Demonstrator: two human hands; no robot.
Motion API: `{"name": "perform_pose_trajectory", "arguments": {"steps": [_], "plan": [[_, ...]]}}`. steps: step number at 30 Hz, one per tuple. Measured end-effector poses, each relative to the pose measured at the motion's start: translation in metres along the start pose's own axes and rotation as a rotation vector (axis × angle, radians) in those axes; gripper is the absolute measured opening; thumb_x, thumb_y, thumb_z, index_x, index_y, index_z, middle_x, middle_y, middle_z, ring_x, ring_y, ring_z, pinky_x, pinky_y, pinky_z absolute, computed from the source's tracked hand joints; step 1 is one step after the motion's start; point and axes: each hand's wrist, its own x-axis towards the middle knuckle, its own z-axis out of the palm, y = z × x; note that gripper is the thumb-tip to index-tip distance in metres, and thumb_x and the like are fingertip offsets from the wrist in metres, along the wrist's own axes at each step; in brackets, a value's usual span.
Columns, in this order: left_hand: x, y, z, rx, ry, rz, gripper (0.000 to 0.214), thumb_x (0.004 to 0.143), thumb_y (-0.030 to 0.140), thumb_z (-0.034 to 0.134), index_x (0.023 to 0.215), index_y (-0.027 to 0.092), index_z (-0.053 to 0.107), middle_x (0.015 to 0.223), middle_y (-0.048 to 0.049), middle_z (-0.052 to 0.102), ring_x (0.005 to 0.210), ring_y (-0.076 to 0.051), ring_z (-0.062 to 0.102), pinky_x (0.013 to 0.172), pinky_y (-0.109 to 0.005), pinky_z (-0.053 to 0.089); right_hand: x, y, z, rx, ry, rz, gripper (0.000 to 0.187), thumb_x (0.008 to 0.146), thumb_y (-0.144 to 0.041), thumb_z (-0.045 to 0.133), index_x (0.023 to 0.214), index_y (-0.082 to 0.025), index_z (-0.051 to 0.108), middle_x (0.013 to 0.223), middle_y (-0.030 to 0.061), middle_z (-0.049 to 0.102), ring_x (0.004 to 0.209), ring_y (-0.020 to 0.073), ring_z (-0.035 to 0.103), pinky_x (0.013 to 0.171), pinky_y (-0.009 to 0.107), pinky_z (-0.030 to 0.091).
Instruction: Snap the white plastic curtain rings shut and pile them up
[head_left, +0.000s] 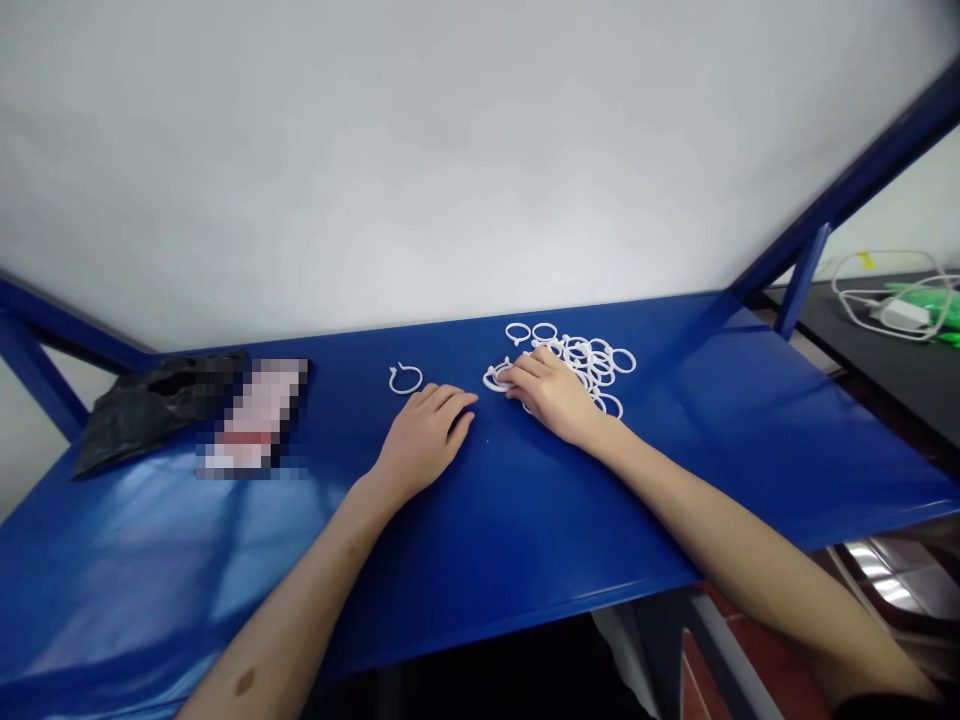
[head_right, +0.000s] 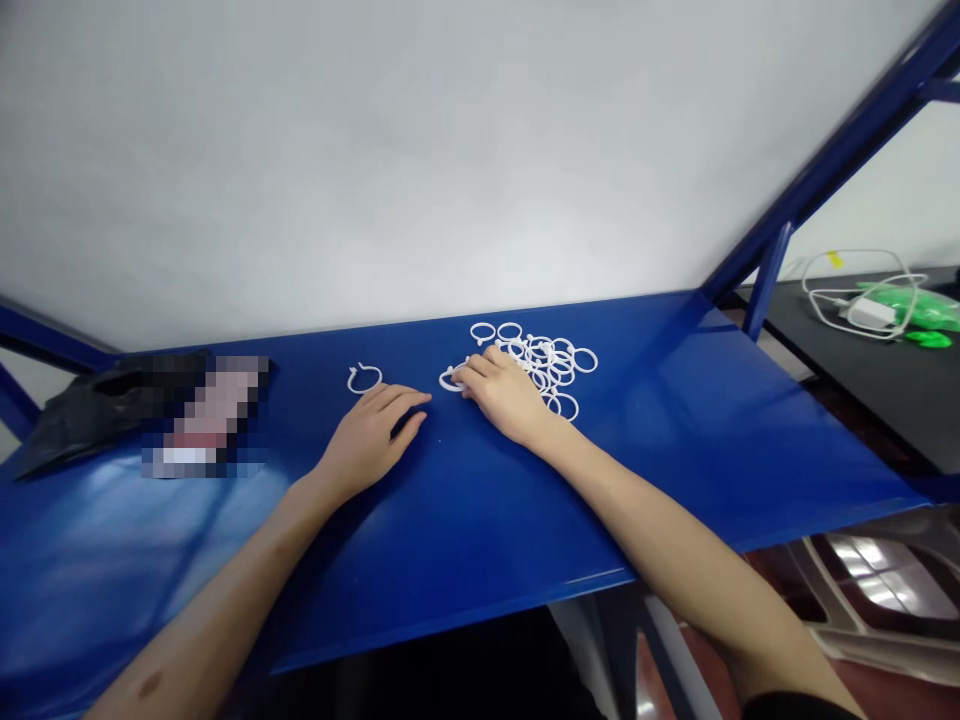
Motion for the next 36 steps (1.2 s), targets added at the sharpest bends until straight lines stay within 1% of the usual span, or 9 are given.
{"name": "perform_pose_trajectory", "arguments": {"steps": [3, 8, 12, 15, 18, 22, 26, 29, 36], "plan": [[0.0, 0.006, -0.001, 0.002, 0.002, 0.003, 0.029, 0.101, 0.028, 0.048, 0.125, 0.019, 0.061, 0.116, -0.0079, 0.069, 0.106, -0.023, 0.063, 0.097, -0.042, 0.05, 0.0, -0.006, -0.002, 0.052, -0.04, -0.031, 0.02, 0.1, -0.018, 0.053, 0.114, -0.016, 0.067, 0.103, 0.0088, 0.068, 0.09, 0.0221, 0.053, 0.082, 0.035, 0.043], [-0.001, 0.004, 0.002, 0.021, -0.068, -0.006, 0.028, 0.1, 0.029, 0.05, 0.123, 0.019, 0.062, 0.114, -0.0079, 0.069, 0.105, -0.025, 0.061, 0.095, -0.044, 0.05, -0.002, -0.01, -0.001, 0.002, -0.058, -0.016, 0.022, 0.101, -0.019, 0.053, 0.115, -0.014, 0.068, 0.1, 0.0096, 0.069, 0.089, 0.022, 0.054, 0.082, 0.035, 0.044], [-0.001, 0.001, 0.003, 0.006, -0.07, -0.011, 0.026, 0.1, 0.029, 0.05, 0.119, 0.02, 0.065, 0.114, -0.0077, 0.07, 0.107, -0.024, 0.061, 0.097, -0.044, 0.049, -0.003, -0.009, -0.006, -0.022, -0.019, 0.018, 0.021, 0.102, -0.02, 0.05, 0.103, -0.016, 0.071, 0.095, 0.0089, 0.07, 0.087, 0.0213, 0.053, 0.081, 0.034, 0.044], [0.0, 0.002, 0.002, -0.004, -0.07, -0.014, 0.026, 0.1, 0.029, 0.05, 0.119, 0.02, 0.064, 0.115, -0.0084, 0.069, 0.108, -0.025, 0.061, 0.096, -0.045, 0.05, -0.002, -0.011, -0.01, 0.002, 0.003, 0.008, 0.024, 0.103, -0.021, 0.049, 0.097, -0.018, 0.071, 0.1, 0.0072, 0.071, 0.089, 0.0209, 0.053, 0.082, 0.034, 0.043], [0.001, 0.004, -0.001, -0.017, -0.077, -0.029, 0.02, 0.099, 0.028, 0.05, 0.112, 0.019, 0.063, 0.113, -0.0082, 0.069, 0.106, -0.025, 0.061, 0.096, -0.045, 0.049, -0.001, -0.014, -0.01, 0.028, -0.049, -0.033, 0.023, 0.103, -0.02, 0.048, 0.096, -0.02, 0.07, 0.104, 0.0052, 0.072, 0.092, 0.0211, 0.053, 0.083, 0.035, 0.042], [0.002, 0.005, -0.004, -0.022, -0.033, -0.037, 0.013, 0.099, 0.026, 0.051, 0.103, 0.02, 0.061, 0.109, -0.0071, 0.068, 0.104, -0.024, 0.062, 0.098, -0.045, 0.049, 0.0, -0.014, -0.004, 0.045, -0.115, -0.028, 0.022, 0.102, -0.016, 0.049, 0.093, -0.021, 0.069, 0.093, 0.0042, 0.071, 0.091, 0.0213, 0.051, 0.08, 0.034, 0.039], [0.001, 0.005, -0.003, -0.002, 0.025, 0.039, 0.017, 0.1, 0.025, 0.05, 0.111, 0.02, 0.062, 0.117, -0.0077, 0.068, 0.11, -0.023, 0.061, 0.102, -0.043, 0.047, 0.0, -0.012, 0.0, 0.06, -0.14, -0.084, 0.021, 0.102, -0.014, 0.047, 0.093, -0.017, 0.066, 0.088, 0.0054, 0.068, 0.083, 0.0199, 0.05, 0.078, 0.032, 0.039], [0.0, 0.005, -0.001, 0.006, 0.0, 0.108, 0.021, 0.1, 0.026, 0.051, 0.117, 0.02, 0.062, 0.122, -0.0079, 0.067, 0.111, -0.023, 0.061, 0.097, -0.04, 0.049, -0.001, -0.016, -0.001, 0.018, -0.146, -0.174, 0.021, 0.103, -0.016, 0.045, 0.094, -0.014, 0.063, 0.088, 0.0078, 0.066, 0.081, 0.02, 0.048, 0.077, 0.032, 0.039], [0.001, 0.002, -0.005, 0.11, -0.101, 0.199, 0.02, 0.101, 0.034, 0.05, 0.099, 0.02, 0.064, 0.109, -0.0057, 0.072, 0.097, -0.022, 0.06, 0.082, -0.037, 0.046, -0.003, -0.031, -0.007, -0.087, -0.097, -0.292, 0.027, 0.105, -0.016, 0.039, 0.095, -0.015, 0.064, 0.087, 0.0081, 0.065, 0.08, 0.0206, 0.049, 0.075, 0.033, 0.039]]}}
